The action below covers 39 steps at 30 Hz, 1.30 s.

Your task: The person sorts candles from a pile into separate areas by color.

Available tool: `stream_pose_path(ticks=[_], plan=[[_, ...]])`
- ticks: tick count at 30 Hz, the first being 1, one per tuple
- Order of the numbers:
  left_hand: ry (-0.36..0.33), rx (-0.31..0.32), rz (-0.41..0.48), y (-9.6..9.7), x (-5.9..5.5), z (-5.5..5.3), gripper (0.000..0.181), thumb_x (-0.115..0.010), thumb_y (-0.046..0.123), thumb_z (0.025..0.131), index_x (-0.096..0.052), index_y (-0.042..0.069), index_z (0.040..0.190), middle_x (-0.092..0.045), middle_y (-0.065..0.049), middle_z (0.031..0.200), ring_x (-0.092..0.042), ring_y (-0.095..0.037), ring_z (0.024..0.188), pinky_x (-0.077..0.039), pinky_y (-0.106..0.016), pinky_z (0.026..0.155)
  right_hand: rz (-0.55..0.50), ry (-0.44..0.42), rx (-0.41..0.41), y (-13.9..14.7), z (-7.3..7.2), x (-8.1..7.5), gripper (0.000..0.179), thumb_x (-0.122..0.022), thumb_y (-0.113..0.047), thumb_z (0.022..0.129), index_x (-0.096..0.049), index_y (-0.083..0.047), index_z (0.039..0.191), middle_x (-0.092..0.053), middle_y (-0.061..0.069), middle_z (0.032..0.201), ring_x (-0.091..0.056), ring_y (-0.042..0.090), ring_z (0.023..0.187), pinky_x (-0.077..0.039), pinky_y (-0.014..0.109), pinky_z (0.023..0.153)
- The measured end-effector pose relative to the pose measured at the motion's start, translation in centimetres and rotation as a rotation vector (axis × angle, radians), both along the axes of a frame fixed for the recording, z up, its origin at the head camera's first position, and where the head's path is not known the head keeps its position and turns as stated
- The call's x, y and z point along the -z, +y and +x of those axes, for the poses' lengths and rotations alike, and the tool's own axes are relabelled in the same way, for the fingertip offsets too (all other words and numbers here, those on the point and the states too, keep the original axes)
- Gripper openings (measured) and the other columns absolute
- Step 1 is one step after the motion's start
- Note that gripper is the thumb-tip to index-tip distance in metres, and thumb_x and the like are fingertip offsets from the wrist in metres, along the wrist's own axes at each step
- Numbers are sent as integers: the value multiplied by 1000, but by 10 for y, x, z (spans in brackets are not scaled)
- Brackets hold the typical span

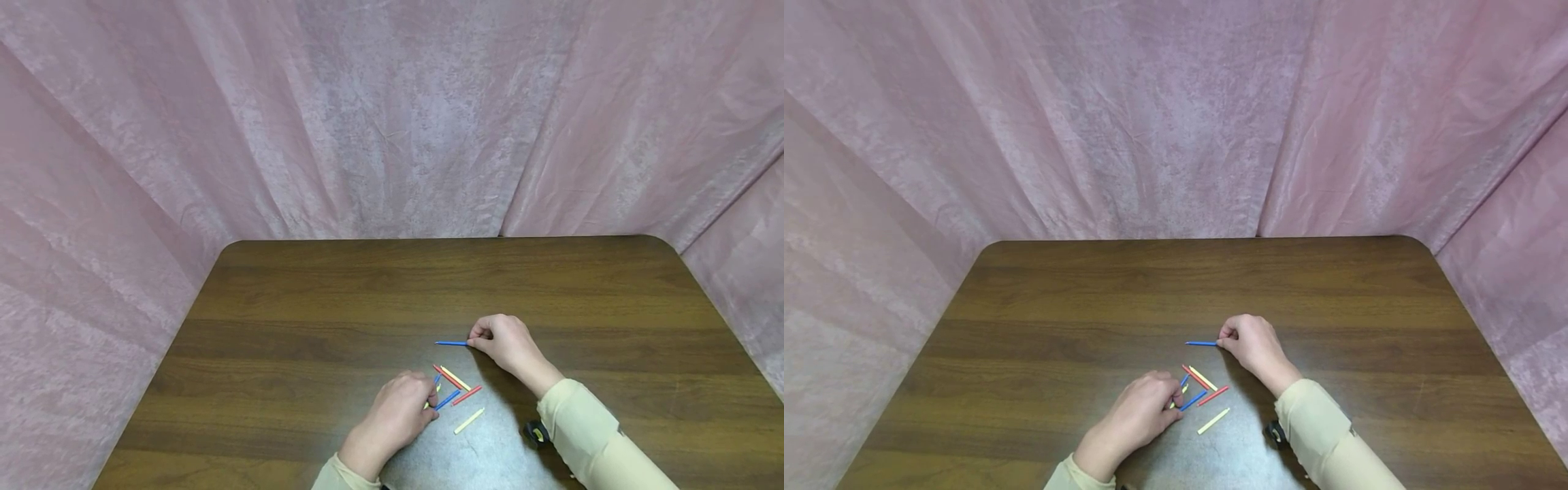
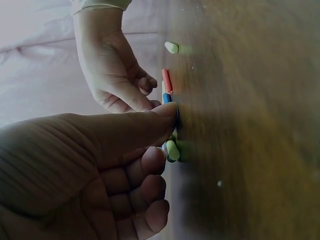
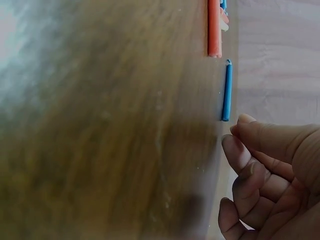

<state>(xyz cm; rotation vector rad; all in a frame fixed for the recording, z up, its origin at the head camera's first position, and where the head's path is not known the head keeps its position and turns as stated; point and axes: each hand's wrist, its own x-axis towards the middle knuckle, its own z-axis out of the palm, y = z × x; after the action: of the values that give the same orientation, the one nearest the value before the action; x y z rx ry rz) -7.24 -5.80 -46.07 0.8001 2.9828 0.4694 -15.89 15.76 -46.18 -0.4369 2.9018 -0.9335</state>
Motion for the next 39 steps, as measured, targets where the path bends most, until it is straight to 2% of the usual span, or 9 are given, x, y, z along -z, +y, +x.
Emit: stream_pose_path(ticks=[12,24,35,39], plan=[[39,-10,-9,2,1,-1,25,-85,23,70,-60,22,64,-53,13,67,-59,-11,71,-46,-26,61,-2,13,19,6,5,-2,13,-76,-16,83,-69,-19,72,-61,-12,67,-53,7,65,-44,35,68],[72,-2,-13,2,2,-2,25,-82,20,72,-59,22,61,-53,12,65,-58,-11,67,-45,-26,59,-31,22,38,12,10,-2,16,-75,-19,84,-68,-19,70,-61,-12,68,-50,7,63,-42,32,63],[42,-14,6,0,-2,-5,24,-80,21,76,-59,21,66,-50,12,68,-57,-12,70,-46,-28,62,-48,14,59,12,16,-3,15,-75,-20,85,-69,-18,70,-62,-12,68,-51,8,64,-42,31,64],[44,-11,29,-2,-3,-8,25,-79,19,77,-58,21,66,-50,11,67,-55,-11,65,-45,-28,59,-53,11,63,11,18,-3,16,-74,-21,85,-69,-19,70,-61,-13,67,-51,8,64,-42,31,64]])
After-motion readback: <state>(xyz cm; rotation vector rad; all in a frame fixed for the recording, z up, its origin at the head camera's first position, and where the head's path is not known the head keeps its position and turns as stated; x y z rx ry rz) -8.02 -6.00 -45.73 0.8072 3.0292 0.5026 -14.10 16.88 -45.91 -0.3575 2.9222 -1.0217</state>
